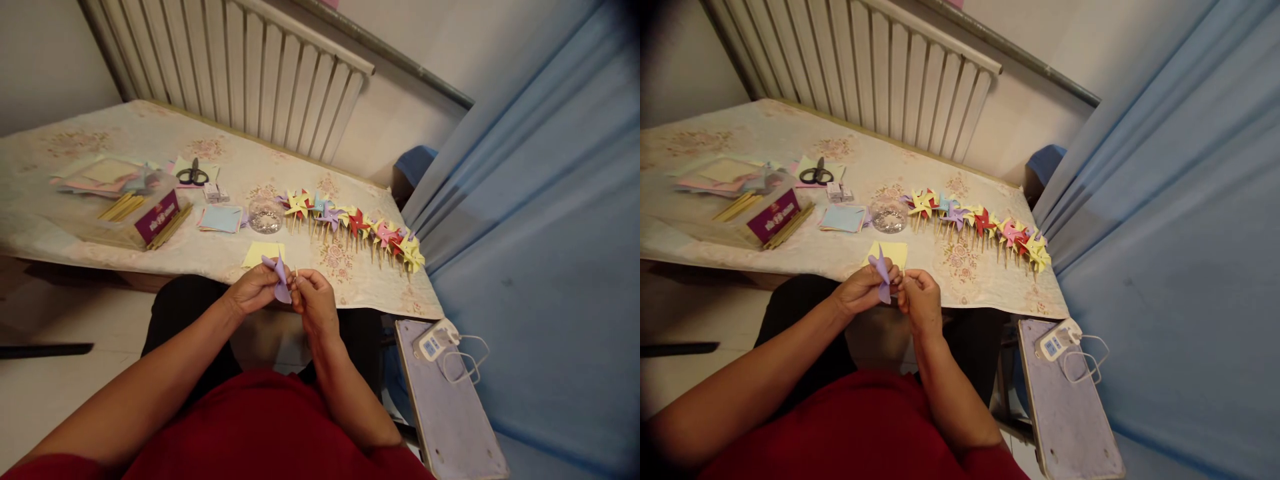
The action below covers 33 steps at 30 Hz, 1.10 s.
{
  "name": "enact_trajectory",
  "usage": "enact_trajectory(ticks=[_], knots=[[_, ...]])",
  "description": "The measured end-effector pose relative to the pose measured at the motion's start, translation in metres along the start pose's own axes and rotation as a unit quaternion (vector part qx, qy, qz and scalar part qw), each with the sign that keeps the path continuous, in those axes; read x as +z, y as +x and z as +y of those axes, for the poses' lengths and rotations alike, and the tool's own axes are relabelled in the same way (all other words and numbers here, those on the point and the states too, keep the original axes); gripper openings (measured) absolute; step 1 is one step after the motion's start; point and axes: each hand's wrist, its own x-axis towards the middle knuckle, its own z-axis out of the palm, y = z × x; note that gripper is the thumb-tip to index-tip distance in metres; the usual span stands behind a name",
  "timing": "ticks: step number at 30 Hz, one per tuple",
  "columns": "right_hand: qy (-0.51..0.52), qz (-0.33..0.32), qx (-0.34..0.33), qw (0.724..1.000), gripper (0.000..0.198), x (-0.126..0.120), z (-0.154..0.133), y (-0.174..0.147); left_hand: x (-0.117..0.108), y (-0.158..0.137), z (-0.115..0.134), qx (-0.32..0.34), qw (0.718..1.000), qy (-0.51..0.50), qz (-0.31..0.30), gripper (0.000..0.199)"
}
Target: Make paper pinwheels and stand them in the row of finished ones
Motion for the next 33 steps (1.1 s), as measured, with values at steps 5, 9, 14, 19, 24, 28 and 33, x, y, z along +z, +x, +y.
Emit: enact_trajectory(ticks=[5, 9, 14, 19, 24, 28, 33], knots=[[-0.025, 0.018, -0.006, 1.0, 0.017, 0.004, -0.002, -0.004, 0.005, -0.002, 0.001, 0.002, 1.0, -0.019, 0.005, 0.033], [-0.038, 0.014, -0.013, 0.999, 0.017, 0.007, -0.003, -0.008, 0.006, -0.002, 0.001, 0.004, 1.0, -0.015, 0.006, 0.035], [-0.039, 0.001, -0.024, 0.999, 0.014, 0.011, -0.006, -0.013, 0.004, -0.003, -0.001, 0.003, 1.0, -0.013, -0.021, 0.034], [-0.055, -0.007, -0.02, 0.998, 0.013, 0.015, -0.006, -0.016, 0.002, -0.005, 0.0, -0.006, 0.999, -0.013, -0.04, 0.031], [-0.048, -0.02, -0.014, 0.999, 0.014, 0.016, -0.001, -0.018, 0.0, -0.006, 0.001, 0.004, 0.999, -0.029, -0.03, 0.03], [-0.044, -0.021, -0.011, 0.999, 0.015, 0.017, 0.001, -0.019, 0.004, -0.007, 0.002, -0.005, 0.999, -0.029, -0.013, 0.034], [-0.053, -0.012, -0.003, 0.999, 0.014, 0.019, 0.0, -0.02, 0.008, -0.008, 0.004, -0.022, 0.999, -0.036, 0.014, 0.039]])
